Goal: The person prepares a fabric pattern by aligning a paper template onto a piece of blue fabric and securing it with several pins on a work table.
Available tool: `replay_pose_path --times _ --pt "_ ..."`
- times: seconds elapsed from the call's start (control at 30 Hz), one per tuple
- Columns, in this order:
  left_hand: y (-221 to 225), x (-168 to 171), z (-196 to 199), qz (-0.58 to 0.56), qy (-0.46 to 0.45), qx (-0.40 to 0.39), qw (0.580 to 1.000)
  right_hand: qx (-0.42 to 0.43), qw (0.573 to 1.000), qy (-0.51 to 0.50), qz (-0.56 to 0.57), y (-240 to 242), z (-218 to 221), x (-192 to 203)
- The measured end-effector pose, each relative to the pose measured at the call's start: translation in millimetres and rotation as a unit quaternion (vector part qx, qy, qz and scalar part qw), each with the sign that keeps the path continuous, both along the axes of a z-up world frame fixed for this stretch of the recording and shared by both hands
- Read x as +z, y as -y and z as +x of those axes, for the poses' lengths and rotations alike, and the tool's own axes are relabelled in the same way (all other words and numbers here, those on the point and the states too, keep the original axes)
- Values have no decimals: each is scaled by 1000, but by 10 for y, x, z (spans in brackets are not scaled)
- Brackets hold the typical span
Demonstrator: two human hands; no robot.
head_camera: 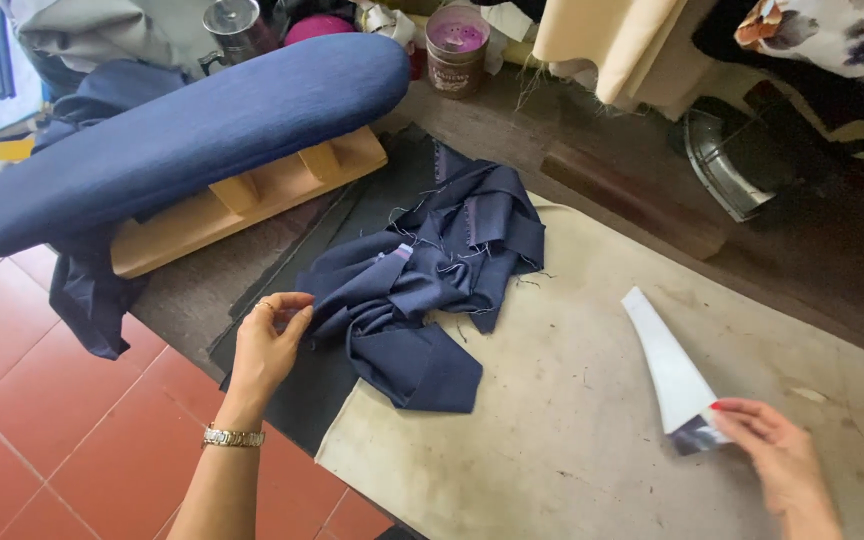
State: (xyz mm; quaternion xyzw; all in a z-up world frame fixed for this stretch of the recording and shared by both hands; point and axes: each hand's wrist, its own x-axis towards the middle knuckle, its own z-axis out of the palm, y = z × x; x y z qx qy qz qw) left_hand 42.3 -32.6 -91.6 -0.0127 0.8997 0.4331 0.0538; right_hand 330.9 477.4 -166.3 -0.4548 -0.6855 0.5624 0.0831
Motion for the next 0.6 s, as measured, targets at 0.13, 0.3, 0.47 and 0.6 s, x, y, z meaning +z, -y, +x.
replay_pose_path --times 0.13,0.3,0.47,0.6 --pt "77 -22 45 2 16 24 1000 -6 987 42 156 27 13 287" --pt "-22 -181 200 60 -23 7 998 -15 993 -77 89 268 -66 139" --pt "-277 -28 341 50 -3 -66 997 65 997 24 -26 835 -304 131" --pt "-371 28 233 -18 -24 -92 995 107 980 99 -136 1122 -450 31"
